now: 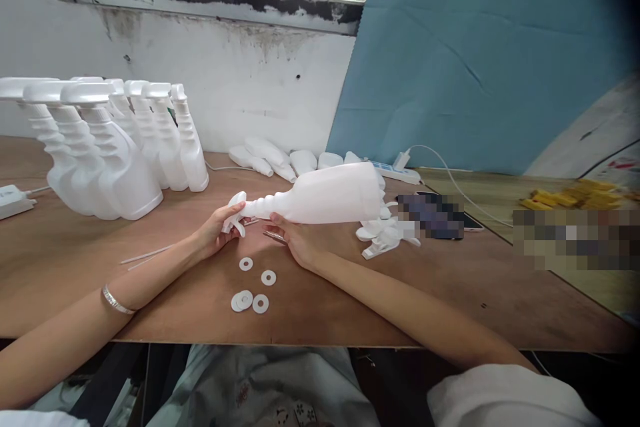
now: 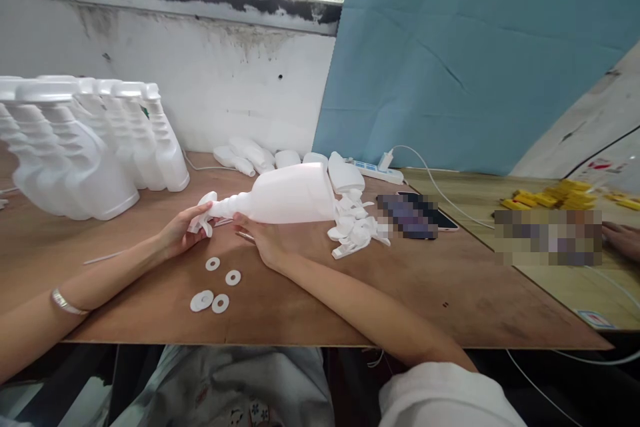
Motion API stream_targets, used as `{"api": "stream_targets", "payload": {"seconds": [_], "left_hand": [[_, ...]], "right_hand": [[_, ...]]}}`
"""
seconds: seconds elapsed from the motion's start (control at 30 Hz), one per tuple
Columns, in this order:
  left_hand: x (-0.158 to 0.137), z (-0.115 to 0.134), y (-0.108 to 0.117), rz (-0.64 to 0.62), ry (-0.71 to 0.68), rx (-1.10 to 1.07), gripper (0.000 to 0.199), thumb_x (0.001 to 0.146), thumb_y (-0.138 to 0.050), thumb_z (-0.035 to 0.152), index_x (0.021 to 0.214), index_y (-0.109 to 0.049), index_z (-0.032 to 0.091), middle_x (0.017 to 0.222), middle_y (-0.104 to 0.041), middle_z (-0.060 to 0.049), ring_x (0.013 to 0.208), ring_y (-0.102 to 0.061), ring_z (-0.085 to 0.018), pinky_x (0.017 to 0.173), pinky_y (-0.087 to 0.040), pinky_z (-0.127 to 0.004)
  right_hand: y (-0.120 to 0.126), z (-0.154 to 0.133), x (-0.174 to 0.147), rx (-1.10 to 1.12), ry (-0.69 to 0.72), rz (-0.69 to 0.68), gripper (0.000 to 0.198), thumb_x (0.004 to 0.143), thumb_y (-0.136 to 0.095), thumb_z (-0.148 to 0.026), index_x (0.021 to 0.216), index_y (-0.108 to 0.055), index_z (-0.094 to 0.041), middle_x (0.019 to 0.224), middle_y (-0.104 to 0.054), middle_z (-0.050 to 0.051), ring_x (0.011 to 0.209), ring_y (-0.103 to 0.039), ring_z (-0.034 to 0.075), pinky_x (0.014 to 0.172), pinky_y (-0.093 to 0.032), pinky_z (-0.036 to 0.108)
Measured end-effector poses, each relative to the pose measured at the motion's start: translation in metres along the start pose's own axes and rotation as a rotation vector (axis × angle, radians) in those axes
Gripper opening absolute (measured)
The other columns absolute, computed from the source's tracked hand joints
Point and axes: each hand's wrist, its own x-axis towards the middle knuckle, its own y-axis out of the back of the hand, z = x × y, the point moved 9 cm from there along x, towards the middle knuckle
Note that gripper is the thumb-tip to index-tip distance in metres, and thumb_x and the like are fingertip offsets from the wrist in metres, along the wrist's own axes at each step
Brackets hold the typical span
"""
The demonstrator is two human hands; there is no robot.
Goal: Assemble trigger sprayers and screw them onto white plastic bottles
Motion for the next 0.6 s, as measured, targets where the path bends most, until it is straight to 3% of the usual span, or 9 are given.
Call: {"api": "stream_targets", "payload": {"seconds": [0.23, 0.43, 0.6], "left_hand": [[-0.002, -0.001, -0.002, -0.038, 0.015, 0.009, 0.016, 0.074, -0.059, 0.022, 0.087, -0.062, 0.014, 0.075, -0.061, -0.003, 0.064, -0.057, -0.011, 0.048, -0.046, -0.017], [-0.004, 0.006, -0.018, -0.204, -0.090, 0.084, 0.020, 0.073, -0.062, 0.027, 0.089, -0.059, 0.016, 0.078, -0.059, -0.004, 0.069, -0.056, -0.013, 0.054, -0.046, -0.019], [-0.001, 0.007, -0.014, -0.180, -0.138, 0.134, 0.027, 0.069, -0.066, 0.028, 0.092, -0.060, 0.014, 0.080, -0.061, -0.005, 0.071, -0.056, -0.014, 0.059, -0.045, -0.022]], "right_hand": [[-0.002, -0.003, 0.000, 0.038, 0.022, -0.023, 0.029, 0.065, -0.071, -0.031, 0.091, -0.065, -0.020, 0.100, -0.065, 0.004, 0.089, -0.060, 0.017, 0.084, -0.046, 0.035], [0.002, -0.006, 0.002, 0.134, 0.029, 0.029, 0.027, 0.063, -0.073, -0.030, 0.087, -0.065, -0.019, 0.087, -0.067, 0.001, 0.077, -0.060, 0.012, 0.075, -0.046, 0.028], [0.006, -0.006, 0.005, 0.165, 0.025, 0.041, 0.030, 0.062, -0.074, -0.031, 0.088, -0.065, -0.019, 0.087, -0.067, 0.001, 0.075, -0.059, 0.011, 0.075, -0.046, 0.027]]}}
